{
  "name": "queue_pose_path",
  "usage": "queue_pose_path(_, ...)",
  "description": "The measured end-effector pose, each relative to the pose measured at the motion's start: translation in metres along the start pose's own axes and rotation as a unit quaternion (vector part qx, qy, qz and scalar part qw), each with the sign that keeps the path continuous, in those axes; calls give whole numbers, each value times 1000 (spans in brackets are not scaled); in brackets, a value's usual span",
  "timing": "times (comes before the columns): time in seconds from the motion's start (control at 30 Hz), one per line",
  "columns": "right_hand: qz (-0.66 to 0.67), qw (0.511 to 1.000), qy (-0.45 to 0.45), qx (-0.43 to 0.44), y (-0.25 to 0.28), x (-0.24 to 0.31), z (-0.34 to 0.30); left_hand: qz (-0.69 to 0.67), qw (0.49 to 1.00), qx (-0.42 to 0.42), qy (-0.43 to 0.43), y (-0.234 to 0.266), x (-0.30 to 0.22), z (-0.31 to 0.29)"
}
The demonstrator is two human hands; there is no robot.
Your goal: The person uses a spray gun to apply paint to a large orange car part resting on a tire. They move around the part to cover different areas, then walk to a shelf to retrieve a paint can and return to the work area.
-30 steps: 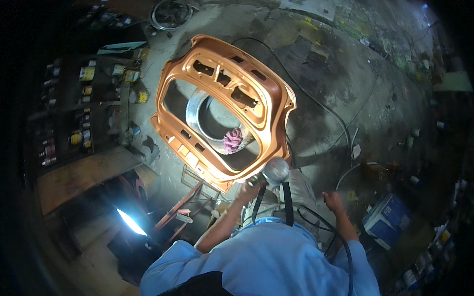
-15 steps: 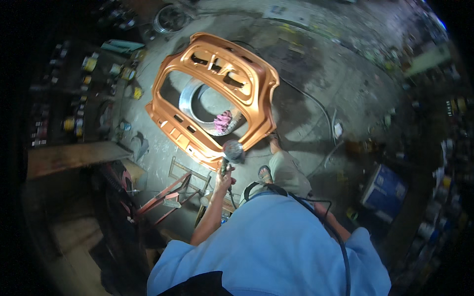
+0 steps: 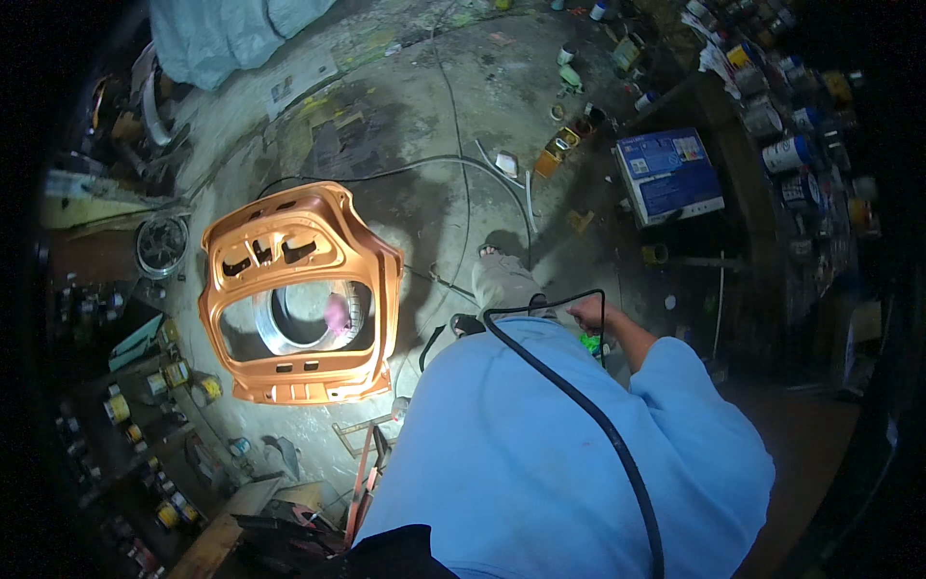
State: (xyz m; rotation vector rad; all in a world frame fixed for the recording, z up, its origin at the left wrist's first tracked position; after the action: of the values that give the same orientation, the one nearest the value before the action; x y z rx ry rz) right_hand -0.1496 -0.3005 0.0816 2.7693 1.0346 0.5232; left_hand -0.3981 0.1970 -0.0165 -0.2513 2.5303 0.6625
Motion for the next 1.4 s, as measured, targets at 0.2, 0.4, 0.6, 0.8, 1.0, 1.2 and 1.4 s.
queue_pose_path(0.2, -56, 997, 57, 23, 11, -9, 16, -54, 998, 16, 12, -16, -66, 51)
queue_pose_path(0.4, 14, 998, -13, -54, 81, -3, 79, 18, 999, 30, -14, -53, -132, 97)
queue_pose_path(0.6, 134, 985, 61, -94, 190, 42, 122, 411, 848, 34, -333, -126, -252, 155)
queue_pose_path(0.8, 94, 962, 159, -201, 320, 164, 121, -173, 980, 41, -89, -205, -453, 199)
queue_pose_path(1.0, 102, 898, 324, -279, 422, 353, 76, -173, 947, 146, -226, -283, -712, 191)
queue_pose_path(1.2, 49, 884, 362, -290, 453, 456, 89, -192, 916, 201, -291, -347, -905, 233)
queue_pose_path(1.4, 36, 920, 264, -288, 472, 463, 114, -186, 895, 301, -273, -418, -1049, 264)
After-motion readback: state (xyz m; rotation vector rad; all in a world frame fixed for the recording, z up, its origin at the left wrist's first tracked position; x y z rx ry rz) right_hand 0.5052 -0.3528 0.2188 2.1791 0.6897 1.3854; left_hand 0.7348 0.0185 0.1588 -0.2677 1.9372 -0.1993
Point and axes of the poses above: each hand's wrist, its own z-axis towards the middle knuckle, its own y-axis out of the back of the hand, x = y × z, the point moved 6 cm from there along z, towards the middle knuckle, and after that the axes turned 6 degrees about -z, right-handed, at the moved point
